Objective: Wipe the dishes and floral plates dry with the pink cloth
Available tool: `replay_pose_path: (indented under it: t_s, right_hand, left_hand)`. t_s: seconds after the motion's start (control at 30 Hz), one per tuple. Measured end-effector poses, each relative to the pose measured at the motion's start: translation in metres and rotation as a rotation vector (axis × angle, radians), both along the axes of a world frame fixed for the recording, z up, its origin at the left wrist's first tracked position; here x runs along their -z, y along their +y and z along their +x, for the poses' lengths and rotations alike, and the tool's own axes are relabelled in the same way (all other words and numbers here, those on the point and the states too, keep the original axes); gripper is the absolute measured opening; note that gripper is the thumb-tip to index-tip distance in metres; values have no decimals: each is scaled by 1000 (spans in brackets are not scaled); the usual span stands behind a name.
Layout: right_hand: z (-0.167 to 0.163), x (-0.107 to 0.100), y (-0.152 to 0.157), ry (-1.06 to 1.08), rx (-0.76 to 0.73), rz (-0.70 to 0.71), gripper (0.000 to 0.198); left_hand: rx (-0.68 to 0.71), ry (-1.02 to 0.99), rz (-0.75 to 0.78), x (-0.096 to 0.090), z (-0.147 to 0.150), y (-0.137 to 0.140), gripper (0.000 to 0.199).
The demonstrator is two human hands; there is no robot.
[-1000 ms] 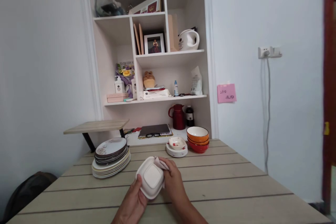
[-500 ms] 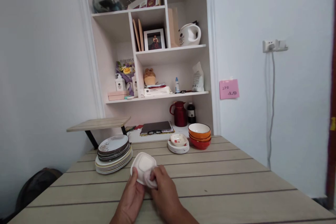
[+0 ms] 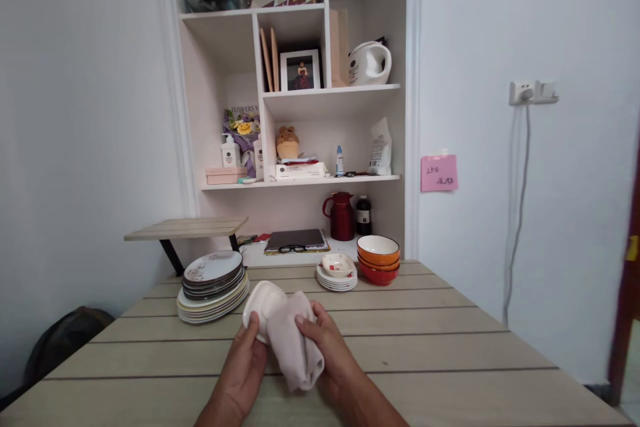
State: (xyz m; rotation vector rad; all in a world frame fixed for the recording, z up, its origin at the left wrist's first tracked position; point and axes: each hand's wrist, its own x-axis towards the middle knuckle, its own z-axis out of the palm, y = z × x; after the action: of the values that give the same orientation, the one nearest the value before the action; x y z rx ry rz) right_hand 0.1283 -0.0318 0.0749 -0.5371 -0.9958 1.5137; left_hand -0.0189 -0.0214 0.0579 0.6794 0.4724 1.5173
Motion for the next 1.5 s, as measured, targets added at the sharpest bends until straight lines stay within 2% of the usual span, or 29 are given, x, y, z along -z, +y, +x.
replay_pose_path:
  t_s: [0.07,0.13,0.23,0.3,0.37,0.43,0.47,0.53,0.67,0.7,0.77,0.87,0.97,1.07,1.17,1.23,1.3,1.4,1.5]
  right_hand:
    - [4,2,1,-87,-24,-13,37]
    - [10,5,3,-321,15,21,35]
    - [19,7,11,-663,305,161,37]
    - [22,5,15,-674,421,177,40]
    - [21,-1,14,-552,330,75,47]
    - [15,-5,9,-345,124,-67,57]
    - [12,-7,6,-220,17,-115,61]
    - [6,-7,1,-26,-133,-157,66]
    - [4,1,0,177,-213,-181,56]
    - [5,3,1,209,-211,-201,49]
    - [6,6,4,243,-206,-245,33]
    - [5,6,7,274,-192,-317,20]
    - [10,1,11,311,-100,-402,23]
    - [27,-5,18,380,37,-382,30]
    - [49,-9,25,437,223,-319,42]
    - [58,-10,29,458,279,-295,45]
    - [61,-9,31,474,289,-281,45]
    - [57,-6,32,476,266,-276,44]
    - [49,-5,29,455,220,-287,46]
  left_hand:
    - [-62,-42,11,-2,-6,4,50]
    - [-118,-81,11,-2,-11,9,47]
    - [-236,-98,-6,-2,-16,13,40]
    - [-309,-33,-2,1,-18,15,38]
    - [-367,197,43,4,-19,15,41]
    - [-393,554,137,7,-18,14,44]
    - [-390,719,207,9,-17,13,42]
    - [-359,1007,461,9,-13,12,34]
    - [-400,1512,1168,7,-2,13,45]
    - [-434,1595,1261,6,0,13,46]
    - [-481,1706,1337,6,3,12,46]
    - [-536,1792,1301,7,6,8,47]
    - [-600,1800,1176,7,7,4,56]
    - [-627,1660,984,3,-2,2,57]
    - [-603,1450,778,-6,-19,0,42]
    - [-474,1389,685,-13,-31,-5,35]
    - [-268,1484,761,-16,-40,-13,32]
    - [12,1729,896,-16,-47,-24,30]
    - [31,1841,891,-13,-46,-33,32]
